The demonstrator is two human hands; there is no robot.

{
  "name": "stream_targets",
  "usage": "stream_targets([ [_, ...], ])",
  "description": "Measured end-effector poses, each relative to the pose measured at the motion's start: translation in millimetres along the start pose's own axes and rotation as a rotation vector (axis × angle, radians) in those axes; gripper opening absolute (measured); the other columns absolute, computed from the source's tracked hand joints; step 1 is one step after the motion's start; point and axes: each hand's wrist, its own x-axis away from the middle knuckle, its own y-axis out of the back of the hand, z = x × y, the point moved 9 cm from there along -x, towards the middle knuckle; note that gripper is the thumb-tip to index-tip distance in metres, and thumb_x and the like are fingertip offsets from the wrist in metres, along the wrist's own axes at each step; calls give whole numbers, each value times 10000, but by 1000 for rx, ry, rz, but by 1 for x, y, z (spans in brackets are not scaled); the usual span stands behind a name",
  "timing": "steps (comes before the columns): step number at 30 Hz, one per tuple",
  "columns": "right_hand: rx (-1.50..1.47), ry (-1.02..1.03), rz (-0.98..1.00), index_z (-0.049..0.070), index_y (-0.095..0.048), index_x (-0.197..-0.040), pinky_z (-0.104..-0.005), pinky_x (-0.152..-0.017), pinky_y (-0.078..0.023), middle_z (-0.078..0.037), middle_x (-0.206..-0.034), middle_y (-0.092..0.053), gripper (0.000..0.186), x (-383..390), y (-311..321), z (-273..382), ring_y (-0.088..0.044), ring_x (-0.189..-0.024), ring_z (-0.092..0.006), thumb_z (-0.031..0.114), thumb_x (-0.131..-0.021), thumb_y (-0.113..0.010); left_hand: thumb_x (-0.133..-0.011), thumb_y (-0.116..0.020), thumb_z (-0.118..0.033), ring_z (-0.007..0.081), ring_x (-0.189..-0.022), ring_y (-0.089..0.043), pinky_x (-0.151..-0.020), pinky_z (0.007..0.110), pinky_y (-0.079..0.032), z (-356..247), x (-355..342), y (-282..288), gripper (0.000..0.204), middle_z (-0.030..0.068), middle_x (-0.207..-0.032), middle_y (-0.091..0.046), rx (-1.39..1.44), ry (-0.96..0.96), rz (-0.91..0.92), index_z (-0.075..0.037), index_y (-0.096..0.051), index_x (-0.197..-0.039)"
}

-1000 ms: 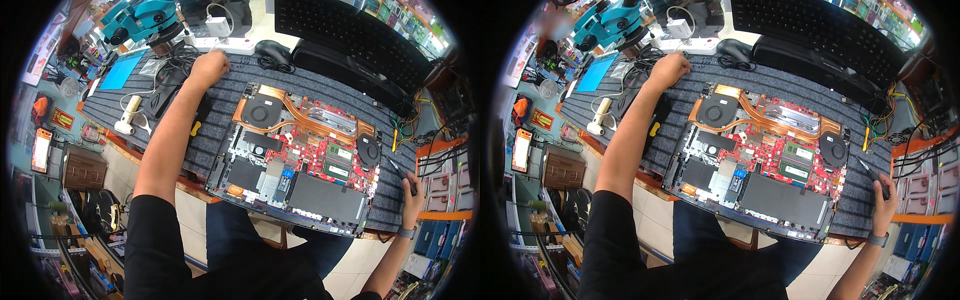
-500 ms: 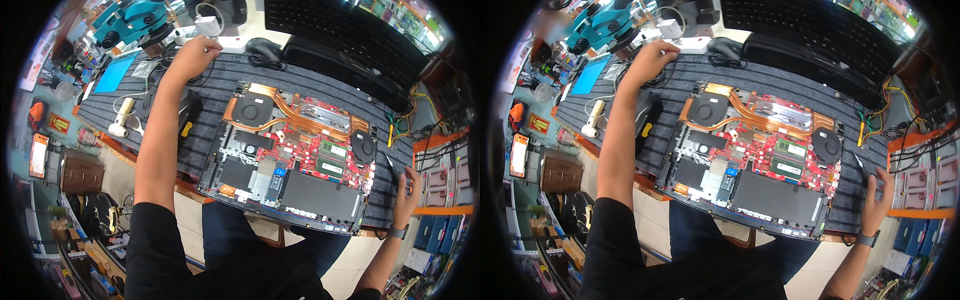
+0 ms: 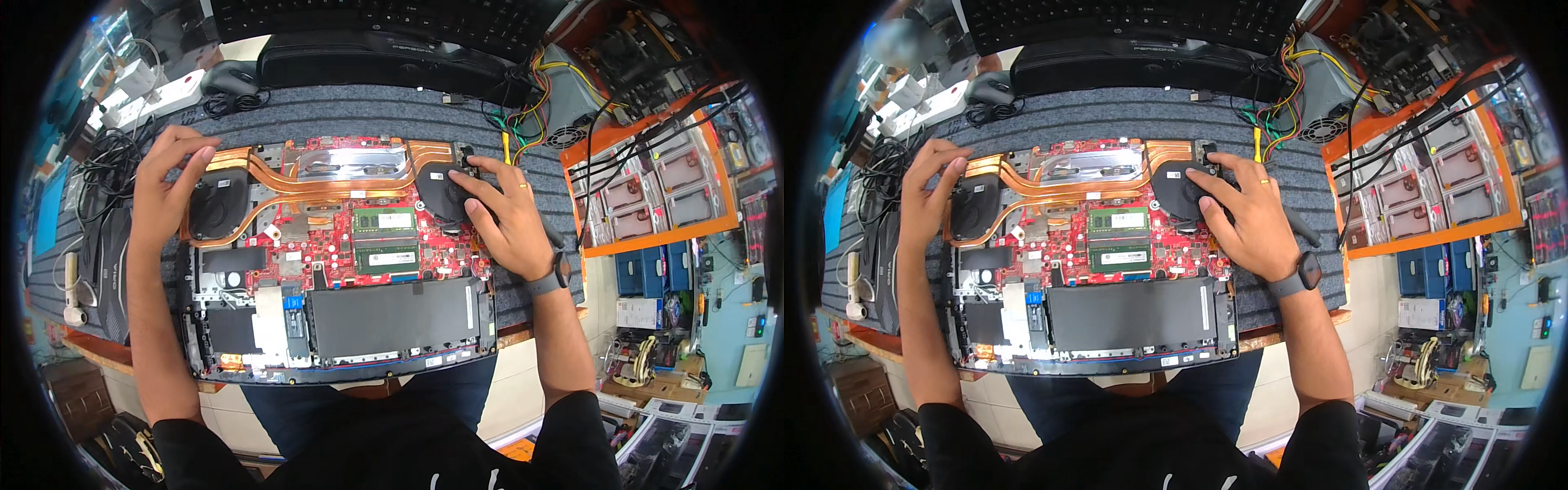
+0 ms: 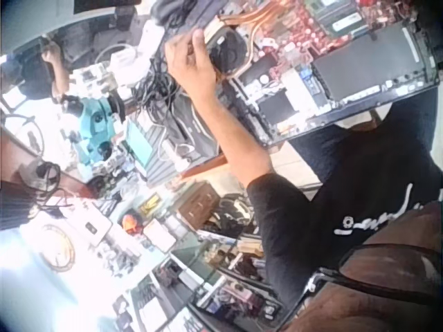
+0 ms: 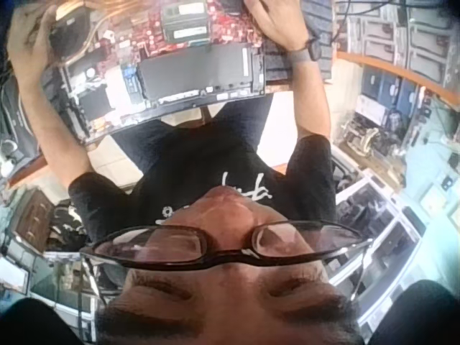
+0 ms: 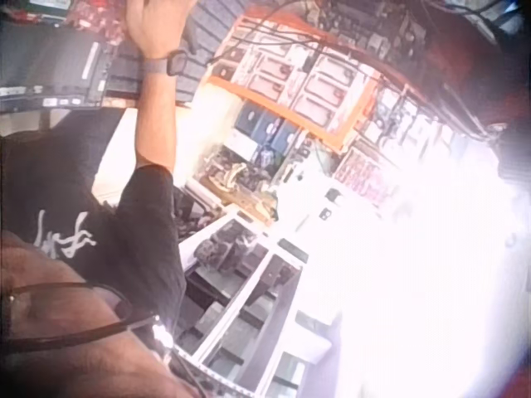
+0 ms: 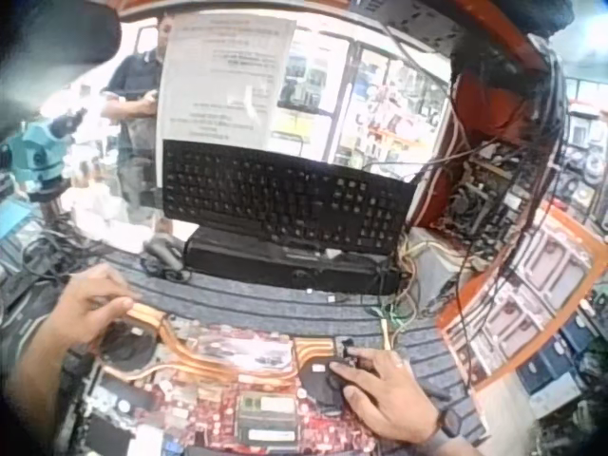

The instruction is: The person uses a screwdriver to loosen and tighten screws on a laptop's internal cooling fan, removes the fan, and manipulates its electrical connector on the motherboard.

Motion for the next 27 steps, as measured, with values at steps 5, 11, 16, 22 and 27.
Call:
stream_targets([
  [5, -108, -7, -149, 28, -743, -994, -434, -965, -460, -152, -1209, -664, 160, 8, 15, -11, -604, -1111, -324, 167, -959, -672, -995, -715, -113, 171, -904, -627, -803, 283, -480, 7, 4, 0, 172, 82, -980, -656, -14, -20, 12, 15, -769, -1096],
  [11, -229, -71, -200, 14, -685, -1020, -409, -934, -483, -155, -1116, -635, 251, 7, 9, -18, -613, -1054, -323, 157, -860, -815, -1001, -686, -77, 185, -929, -632, -835, 291, -479, 2, 4, -1, 151, 97, -985, -663, -75, -20, 33, 38, -755, -1071],
  [16, -65, -127, -74, 55, -695, -1252, -444, -978, -468, -139, -1227, -611, 600, 3, -6, -7, -611, -1131, -335, 327, -766, -917, -989, -689, -62, 196, -934, -641, -842, 299, -486, -3, 4, -1, 140, 105, -987, -669, -86, -35, 45, 39, -752, -1063],
  [22, 10, -187, -19, 31, -691, -1249, -450, -954, -483, -137, -1192, -623, 646, -4, -3, 3, -621, -1114, -334, 384, -758, -922, -971, -722, -74, 193, -903, -643, -817, 303, -494, -5, 3, -5, 136, 98, -964, -664, -91, -64, 34, 33, -759, -1047],
  [27, 68, -143, 89, -4, -691, -1234, -446, -900, -528, -151, -1128, -654, 670, -22, 0, 10, -649, -1062, -342, 408, -758, -921, -959, -731, -60, 195, -890, -644, -807, 300, -494, -9, 3, -6, 131, 102, -963, -663, -89, -88, 42, 41, -753, -1040],
])
